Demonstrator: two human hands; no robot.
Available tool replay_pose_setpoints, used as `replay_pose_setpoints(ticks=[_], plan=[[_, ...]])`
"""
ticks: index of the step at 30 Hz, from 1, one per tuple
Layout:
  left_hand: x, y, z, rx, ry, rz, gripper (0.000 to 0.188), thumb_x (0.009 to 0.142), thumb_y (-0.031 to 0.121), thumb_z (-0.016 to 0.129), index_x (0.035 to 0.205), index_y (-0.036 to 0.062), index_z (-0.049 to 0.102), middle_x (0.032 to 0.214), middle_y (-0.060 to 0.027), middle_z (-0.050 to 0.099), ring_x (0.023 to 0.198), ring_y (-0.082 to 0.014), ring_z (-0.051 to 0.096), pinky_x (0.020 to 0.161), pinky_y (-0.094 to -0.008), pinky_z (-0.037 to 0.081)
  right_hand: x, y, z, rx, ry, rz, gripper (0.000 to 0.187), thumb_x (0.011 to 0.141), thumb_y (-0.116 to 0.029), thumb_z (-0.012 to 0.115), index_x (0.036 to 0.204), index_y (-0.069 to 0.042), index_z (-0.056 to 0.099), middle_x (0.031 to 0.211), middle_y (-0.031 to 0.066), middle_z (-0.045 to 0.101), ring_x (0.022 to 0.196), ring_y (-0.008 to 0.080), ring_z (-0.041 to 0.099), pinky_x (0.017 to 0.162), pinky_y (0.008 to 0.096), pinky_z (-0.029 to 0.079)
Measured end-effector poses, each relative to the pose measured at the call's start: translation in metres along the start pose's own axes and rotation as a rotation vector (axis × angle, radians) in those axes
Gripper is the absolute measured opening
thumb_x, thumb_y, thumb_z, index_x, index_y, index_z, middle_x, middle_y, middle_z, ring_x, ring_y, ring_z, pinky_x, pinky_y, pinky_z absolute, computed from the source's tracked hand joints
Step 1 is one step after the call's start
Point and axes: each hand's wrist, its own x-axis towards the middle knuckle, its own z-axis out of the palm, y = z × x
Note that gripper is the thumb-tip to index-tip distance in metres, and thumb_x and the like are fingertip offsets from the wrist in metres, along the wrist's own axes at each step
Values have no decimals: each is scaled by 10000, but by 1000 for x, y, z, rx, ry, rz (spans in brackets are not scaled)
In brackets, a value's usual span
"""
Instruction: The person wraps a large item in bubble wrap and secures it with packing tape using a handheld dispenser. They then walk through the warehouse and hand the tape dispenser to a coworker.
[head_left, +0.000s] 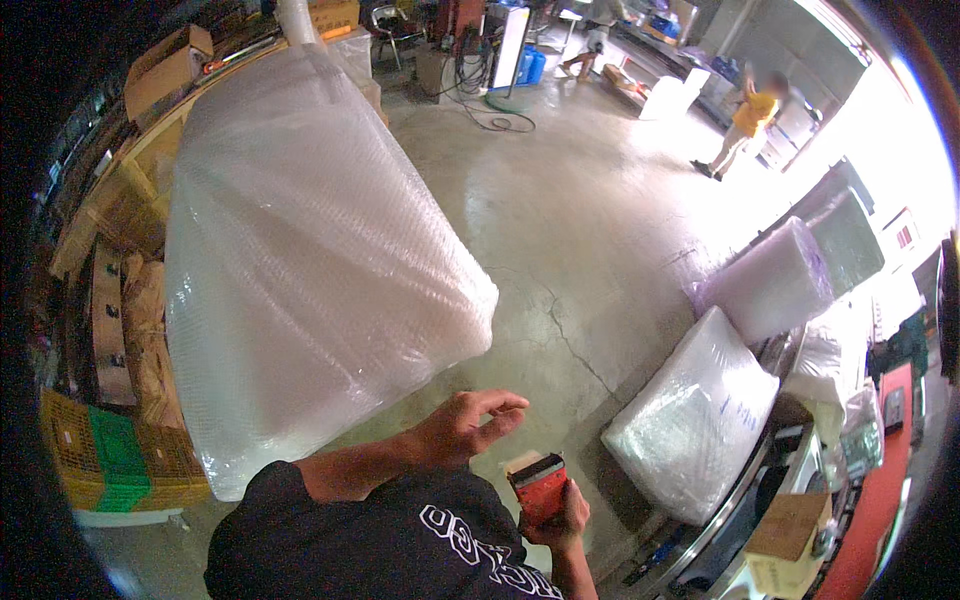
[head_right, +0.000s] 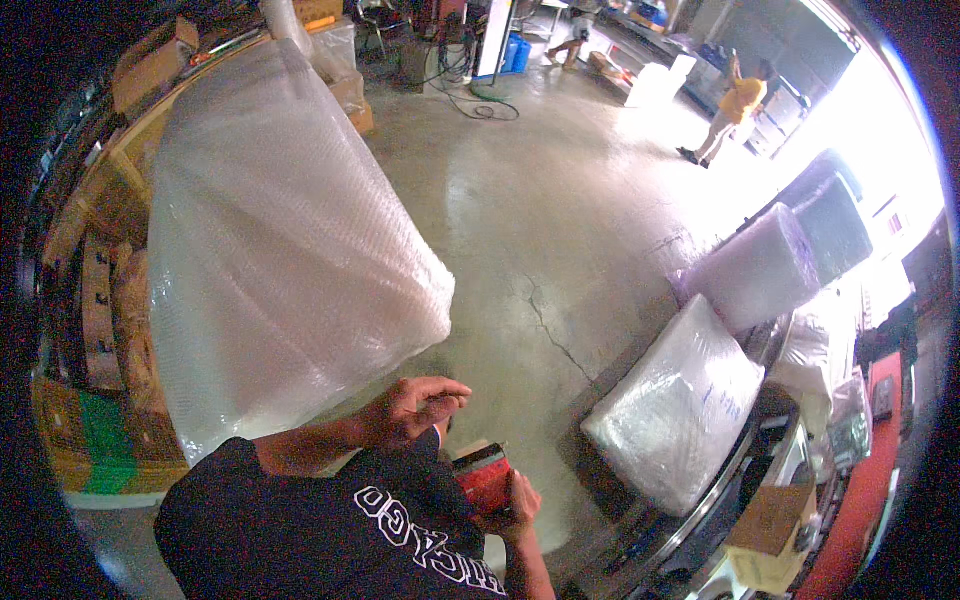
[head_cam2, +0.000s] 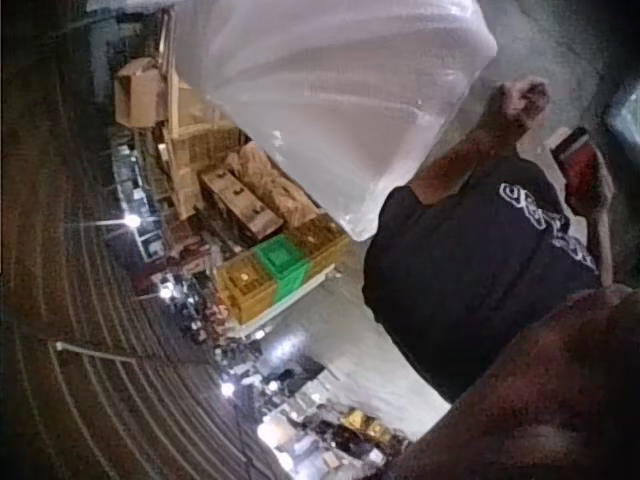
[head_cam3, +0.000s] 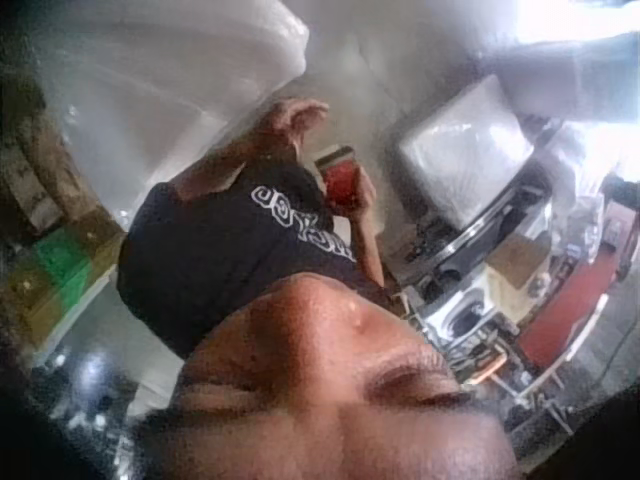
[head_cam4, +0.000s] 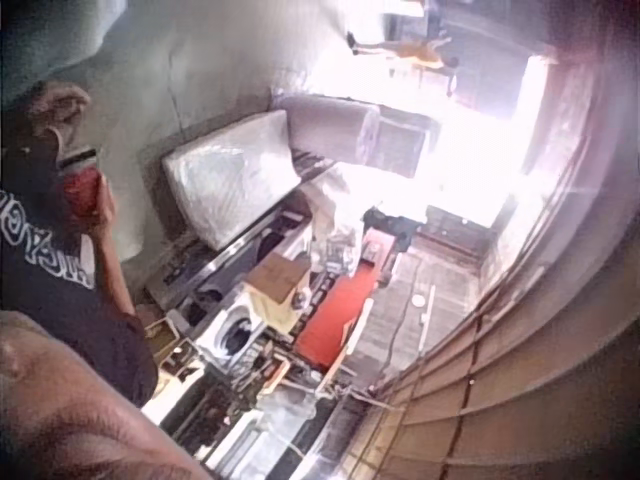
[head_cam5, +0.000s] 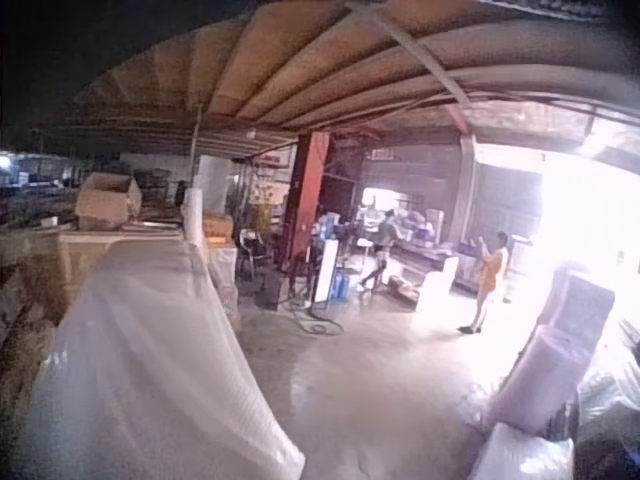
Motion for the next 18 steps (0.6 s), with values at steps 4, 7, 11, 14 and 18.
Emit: replay_pose_setpoints(ticks=[4, 7, 11, 14, 18], plan=[[59, -20, -29, 88, 307, 66, 398, 1003, 348, 617, 1147, -16, 693, 965, -162, 742, 845, -212, 718, 787, -361, 567, 56, 94, 19, 32, -59, -86, 877, 680, -276, 785, 1409, 88, 460, 922, 197, 691, 724, 345, 704, 665, 413, 570], [106, -22, -64, -106, 490, -59, 327, 1036, 261, 562, 1158, -13, 692, 955, -115, 736, 889, -151, 681, 824, -315, 552, 143, 154, 46, 183, -103, -198, 711, 763, -204, 762, 1384, 16, 497, 847, 151, 642, 667, 311, 666, 578, 393, 538], [147, 5, -107, -100, 529, 80, 369, 1051, 283, 537, 1237, -14, 653, 1046, -122, 725, 933, -193, 685, 876, -357, 541, 279, 199, 75, 553, -237, -408, 639, 833, -203, 779, 1396, -75, 506, 794, 108, 598, 615, 280, 632, 498, 372, 510], [182, 32, -140, 0, 367, 130, 345, 1053, 240, 516, 1254, -6, 653, 1109, -134, 722, 979, -220, 691, 902, -368, 529, 345, 223, 95, 642, -332, -489, 827, 772, -346, 833, 1458, -103, 442, 845, 114, 608, 636, 284, 649, 523, 382, 531], [238, 27, -156, -135, 263, 160, 307, 1051, 142, 485, 1249, -19, 657, 1201, -148, 707, 1111, -207, 658, 991, -346, 484, 410, 244, 132, 849, -470, -468, 909, 767, -426, 833, 1495, -85, 408, 869, 126, 620, 673, 324, 678, 602, 436, 577]])
